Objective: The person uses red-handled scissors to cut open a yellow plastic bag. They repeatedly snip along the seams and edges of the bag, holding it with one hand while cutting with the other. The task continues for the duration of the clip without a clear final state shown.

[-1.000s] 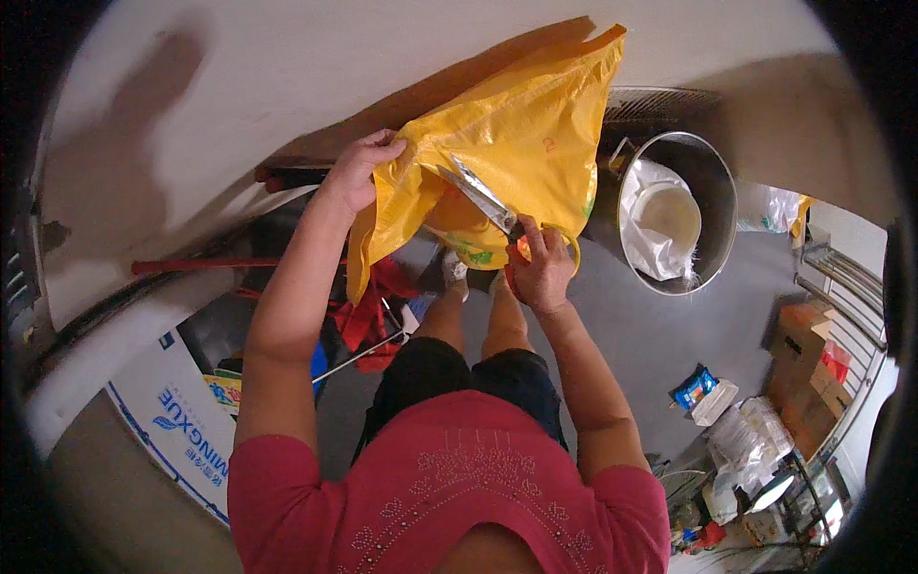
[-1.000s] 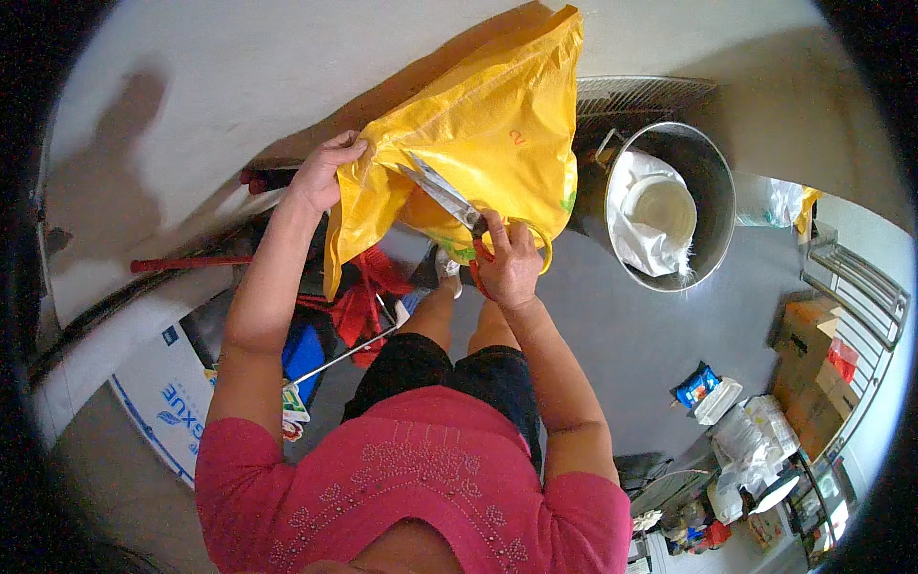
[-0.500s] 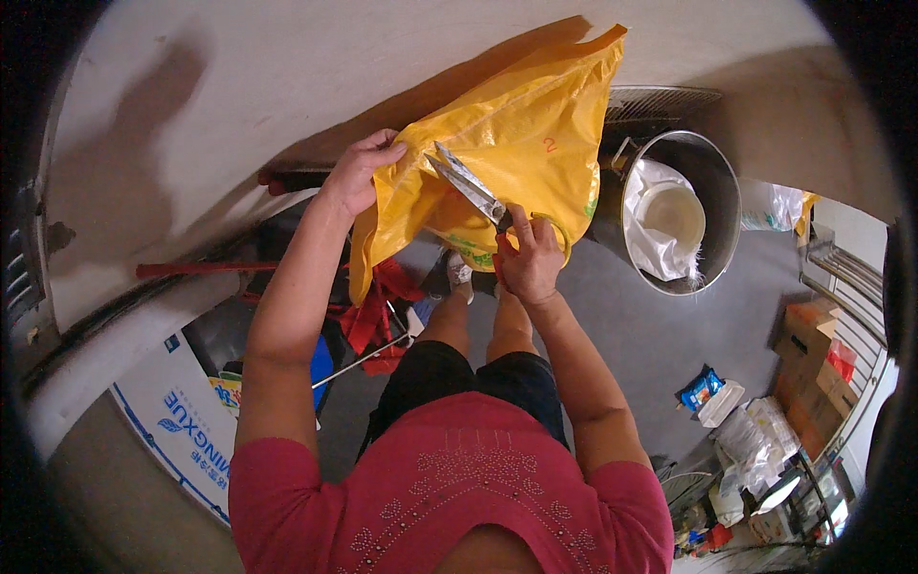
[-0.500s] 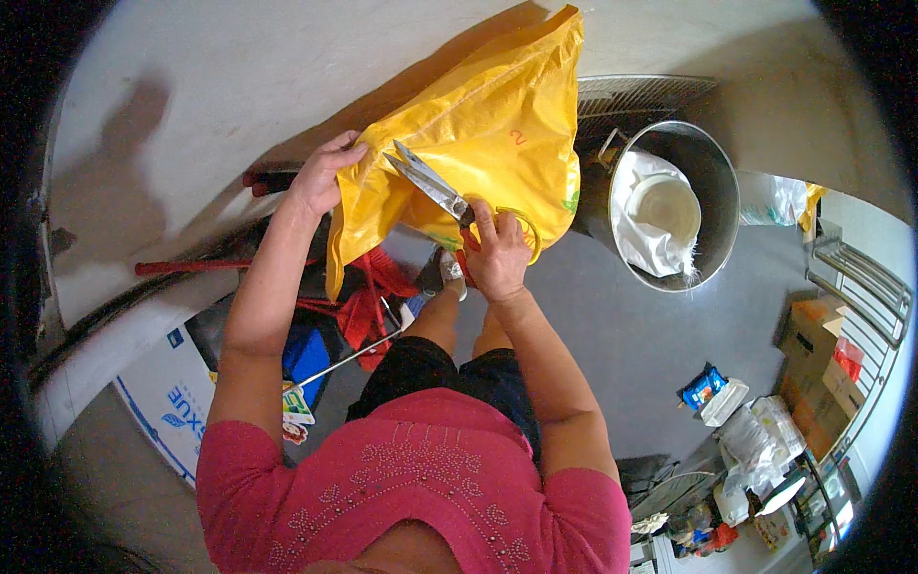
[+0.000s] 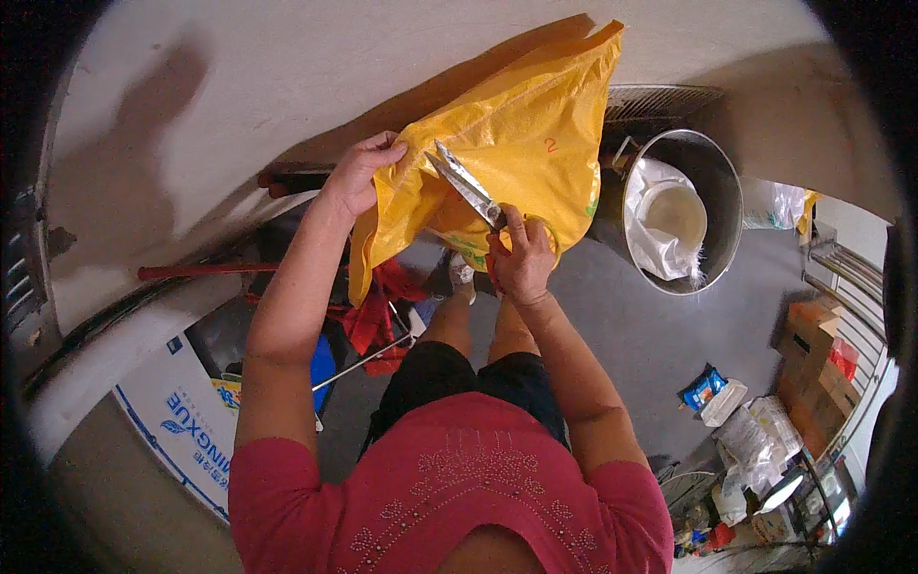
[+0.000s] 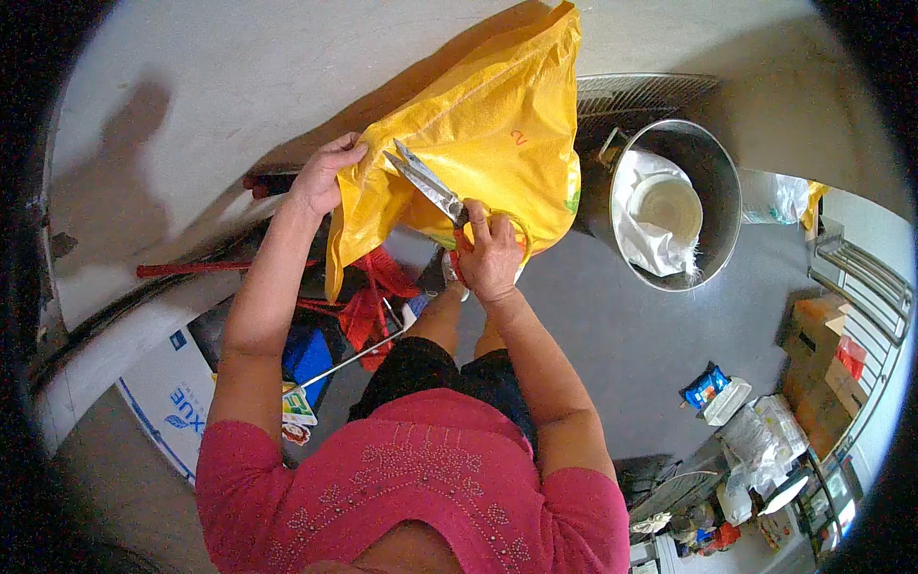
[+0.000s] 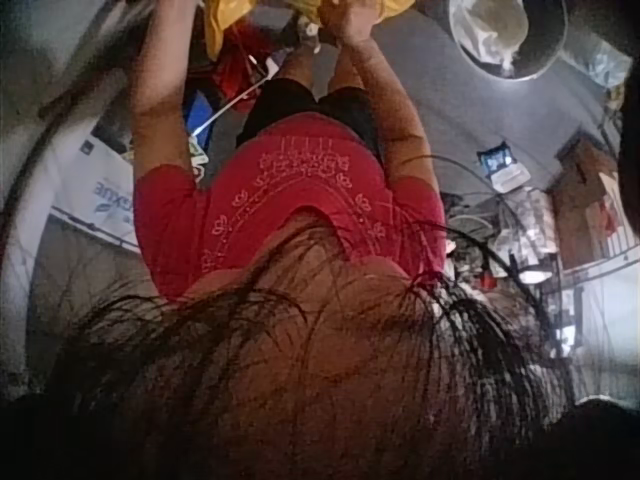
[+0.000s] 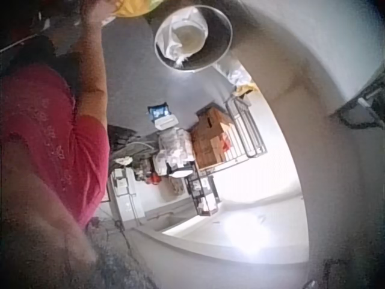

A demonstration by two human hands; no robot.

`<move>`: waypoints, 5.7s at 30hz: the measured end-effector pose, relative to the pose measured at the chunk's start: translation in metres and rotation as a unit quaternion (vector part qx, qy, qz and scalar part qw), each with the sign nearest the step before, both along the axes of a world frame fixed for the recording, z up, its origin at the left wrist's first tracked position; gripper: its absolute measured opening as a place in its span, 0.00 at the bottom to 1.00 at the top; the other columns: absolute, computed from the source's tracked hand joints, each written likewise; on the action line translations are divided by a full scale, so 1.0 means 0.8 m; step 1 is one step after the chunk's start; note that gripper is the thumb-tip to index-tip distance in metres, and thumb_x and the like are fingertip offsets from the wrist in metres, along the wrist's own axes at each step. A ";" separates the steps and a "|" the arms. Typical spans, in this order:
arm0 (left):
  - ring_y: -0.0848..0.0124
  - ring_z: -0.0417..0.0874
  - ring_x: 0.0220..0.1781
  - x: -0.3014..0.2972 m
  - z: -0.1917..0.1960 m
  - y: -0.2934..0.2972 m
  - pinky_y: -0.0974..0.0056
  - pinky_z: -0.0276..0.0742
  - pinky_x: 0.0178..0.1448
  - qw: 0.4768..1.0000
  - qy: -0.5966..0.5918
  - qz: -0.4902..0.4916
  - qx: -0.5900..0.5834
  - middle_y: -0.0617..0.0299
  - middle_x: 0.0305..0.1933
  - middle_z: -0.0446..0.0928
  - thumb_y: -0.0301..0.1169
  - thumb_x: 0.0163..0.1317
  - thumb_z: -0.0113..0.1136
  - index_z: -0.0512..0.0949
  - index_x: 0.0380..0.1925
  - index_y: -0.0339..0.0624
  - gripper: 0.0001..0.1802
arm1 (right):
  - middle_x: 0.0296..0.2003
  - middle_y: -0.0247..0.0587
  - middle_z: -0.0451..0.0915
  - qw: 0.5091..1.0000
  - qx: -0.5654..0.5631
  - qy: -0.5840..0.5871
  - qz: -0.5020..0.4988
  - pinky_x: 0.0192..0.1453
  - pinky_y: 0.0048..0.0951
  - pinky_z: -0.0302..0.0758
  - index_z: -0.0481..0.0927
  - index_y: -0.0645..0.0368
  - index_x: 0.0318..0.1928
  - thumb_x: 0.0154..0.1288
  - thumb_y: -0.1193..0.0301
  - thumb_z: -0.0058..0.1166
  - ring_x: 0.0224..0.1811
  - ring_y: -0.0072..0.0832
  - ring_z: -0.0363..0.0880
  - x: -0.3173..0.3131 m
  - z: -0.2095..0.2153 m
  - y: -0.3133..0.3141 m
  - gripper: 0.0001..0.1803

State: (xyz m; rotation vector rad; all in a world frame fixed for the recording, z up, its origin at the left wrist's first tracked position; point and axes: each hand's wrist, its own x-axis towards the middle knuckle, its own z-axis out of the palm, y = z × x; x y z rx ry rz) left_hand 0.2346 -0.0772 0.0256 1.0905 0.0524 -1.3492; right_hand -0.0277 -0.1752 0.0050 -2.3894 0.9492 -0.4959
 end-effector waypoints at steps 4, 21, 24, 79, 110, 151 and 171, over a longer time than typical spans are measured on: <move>0.68 0.79 0.45 -0.002 -0.008 0.000 0.63 0.74 0.53 1.000 0.020 0.015 0.006 0.60 0.43 0.77 0.26 0.62 0.52 0.73 0.41 0.39 0.08 | 0.26 0.38 0.70 0.995 0.090 -0.050 -0.010 0.29 0.34 0.72 0.75 0.49 0.52 0.41 0.72 0.67 0.26 0.33 0.74 0.006 -0.020 0.020 0.31; 0.69 0.79 0.46 -0.006 0.006 -0.026 0.64 0.74 0.53 0.999 -0.026 0.003 0.019 0.61 0.45 0.76 0.26 0.63 0.50 0.72 0.43 0.38 0.09 | 0.28 0.34 0.75 0.925 0.374 -0.053 0.031 0.31 0.28 0.71 0.72 0.59 0.55 0.42 0.69 0.71 0.26 0.27 0.72 0.016 -0.006 0.008 0.35; 0.69 0.79 0.46 -0.012 0.020 -0.036 0.64 0.74 0.53 0.999 -0.022 0.017 0.043 0.60 0.44 0.76 0.26 0.63 0.50 0.72 0.43 0.38 0.09 | 0.30 0.22 0.71 0.816 0.559 -0.144 0.035 0.33 0.24 0.70 0.67 0.67 0.60 0.48 0.71 0.68 0.30 0.14 0.68 0.018 0.003 0.016 0.38; 0.64 0.80 0.33 -0.097 0.001 -0.004 0.63 0.74 0.36 0.796 -0.592 -0.111 0.062 0.51 0.30 0.78 0.30 0.59 0.57 0.72 0.31 0.34 0.09 | 0.22 0.39 0.73 0.756 0.575 -0.296 -0.099 0.24 0.27 0.72 0.68 0.63 0.41 0.50 0.77 0.51 0.18 0.28 0.72 0.090 0.058 -0.036 0.15; 0.79 0.69 0.26 -0.039 0.044 -0.054 0.70 0.68 0.31 0.802 -0.522 -0.277 0.088 0.67 0.21 0.71 0.28 0.59 0.55 0.73 0.27 0.33 0.08 | 0.22 0.42 0.75 0.735 0.610 -0.285 -0.079 0.23 0.26 0.72 0.68 0.65 0.43 0.51 0.78 0.50 0.18 0.28 0.74 0.096 0.060 -0.033 0.16; 0.64 0.77 0.35 -0.082 0.028 -0.045 0.64 0.73 0.38 0.776 -0.612 -0.128 0.089 0.55 0.37 0.73 0.24 0.52 0.59 0.73 0.35 0.37 0.10 | 0.24 0.39 0.72 0.714 0.604 -0.330 -0.130 0.22 0.24 0.70 0.64 0.65 0.54 0.50 0.79 0.51 0.19 0.26 0.72 0.064 0.035 -0.035 0.27; 0.60 0.70 0.23 -0.052 0.030 -0.046 0.60 0.66 0.30 0.733 -0.639 -0.215 0.091 0.45 0.22 0.68 0.28 0.59 0.53 0.68 0.30 0.31 0.09 | 0.22 0.38 0.71 0.693 0.632 -0.308 -0.159 0.17 0.24 0.64 0.65 0.62 0.50 0.49 0.81 0.44 0.16 0.25 0.68 0.089 0.031 -0.016 0.23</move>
